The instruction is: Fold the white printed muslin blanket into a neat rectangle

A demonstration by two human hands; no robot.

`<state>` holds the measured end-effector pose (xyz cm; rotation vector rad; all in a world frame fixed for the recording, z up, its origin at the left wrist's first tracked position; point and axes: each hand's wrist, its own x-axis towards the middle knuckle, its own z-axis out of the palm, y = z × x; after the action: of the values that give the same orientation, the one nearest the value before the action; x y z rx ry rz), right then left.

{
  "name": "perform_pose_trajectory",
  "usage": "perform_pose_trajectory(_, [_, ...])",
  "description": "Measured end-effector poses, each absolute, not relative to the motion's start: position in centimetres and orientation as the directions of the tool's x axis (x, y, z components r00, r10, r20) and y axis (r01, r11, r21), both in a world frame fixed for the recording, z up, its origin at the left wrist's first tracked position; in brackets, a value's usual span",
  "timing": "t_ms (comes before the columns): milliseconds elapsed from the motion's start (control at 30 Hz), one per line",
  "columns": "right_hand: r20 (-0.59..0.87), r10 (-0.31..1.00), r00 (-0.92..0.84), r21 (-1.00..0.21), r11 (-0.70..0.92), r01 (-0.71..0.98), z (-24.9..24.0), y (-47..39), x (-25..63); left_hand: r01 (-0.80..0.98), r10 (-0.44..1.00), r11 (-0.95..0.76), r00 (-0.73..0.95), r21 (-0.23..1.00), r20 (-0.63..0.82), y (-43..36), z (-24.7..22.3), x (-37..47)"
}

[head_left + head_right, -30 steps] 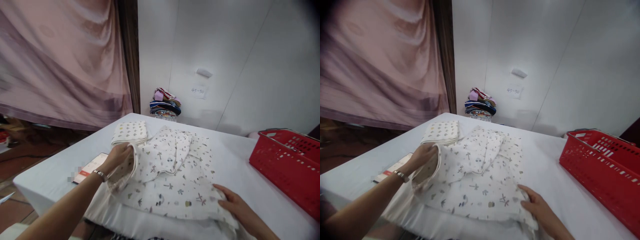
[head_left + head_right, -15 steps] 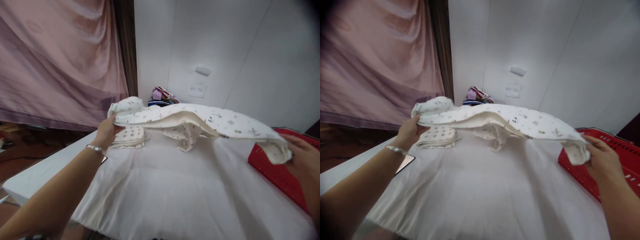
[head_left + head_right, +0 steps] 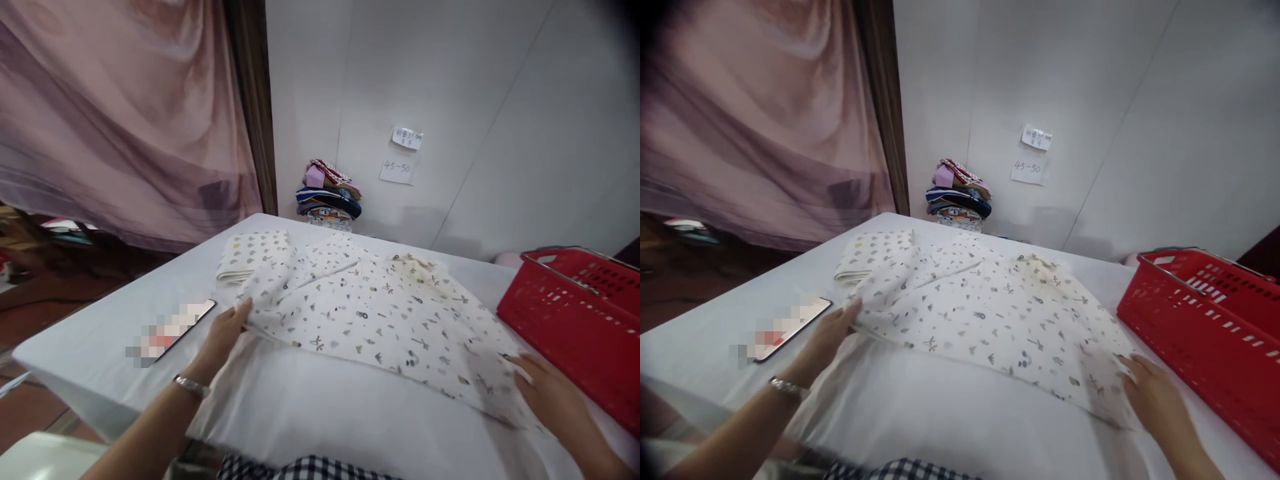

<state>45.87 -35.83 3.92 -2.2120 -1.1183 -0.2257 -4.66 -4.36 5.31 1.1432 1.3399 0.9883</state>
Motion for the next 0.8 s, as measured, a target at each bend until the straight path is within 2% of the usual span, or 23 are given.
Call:
perform_pose_trajectory(33, [0.352, 0.717, 0.602, -0.505, -0.396, 0.767, 3.9, -34.5, 44.1, 0.129, 0.989, 0.135, 0.04, 0.982, -0.141, -4.8, 5.9, -3.6])
perform_pose_trajectory(100, [0.134, 0.84, 0.526, -0.667, -0.316, 0.674, 4.0, -31.3, 39.5, 0.192, 0.994, 0.027, 0.101, 0.981, -0.047, -6.1, 6.9, -1.1])
perform_pose_trajectory(167, [0.014, 0.944, 0.328, -0.788, -0.192, 0.585, 4.5, -28.0, 34.0, 0.247, 0.983, -0.068, 0.183, 0.967, 0.023, -7.8, 7.6, 1.6])
perform_pose_trajectory(233, [0.009, 0.988, 0.157, -0.83, -0.08, 0.552, 5.1, -25.1, 28.7, 0.296, 0.957, -0.155, 0.282, 0.942, 0.069, -9.6, 7.8, 4.2])
perform_pose_trajectory(300, [0.081, 0.997, 0.021, -0.836, 0.056, 0.545, 5.5, -23.0, 24.2, 0.319, 0.917, -0.235, 0.385, 0.918, 0.101, -11.4, 7.5, 6.1])
perform_pose_trajectory(400, [0.183, 0.982, -0.052, -0.835, 0.183, 0.518, 5.4, -21.1, 20.1, 0.364, 0.856, -0.361, 0.496, 0.858, 0.15, -13.1, 6.7, 7.0])
perform_pose_trajectory(533, [0.164, 0.985, -0.052, -0.858, 0.168, 0.486, 3.6, -20.4, 19.3, 0.419, 0.822, -0.437, 0.546, 0.796, 0.164, -13.8, 5.8, 5.1])
perform_pose_trajectory(633, [0.07, 0.997, 0.01, -0.924, 0.061, 0.378, 2.4, -20.5, 21.3, 0.422, 0.85, -0.401, 0.502, 0.813, 0.158, -13.9, 5.4, 2.8])
perform_pose_trajectory(733, [0.04, 0.957, 0.288, -0.987, -0.008, 0.163, 2.8, -21.0, 25.5, 0.463, 0.931, -0.304, 0.331, 0.833, 0.155, -13.7, 4.8, 0.4])
perform_pose_trajectory(800, [0.095, 0.873, 0.479, -0.995, 0.1, 0.015, 4.0, -22.0, 29.5, 0.514, 0.975, -0.211, 0.172, 0.831, 0.141, -13.2, 4.5, -1.6])
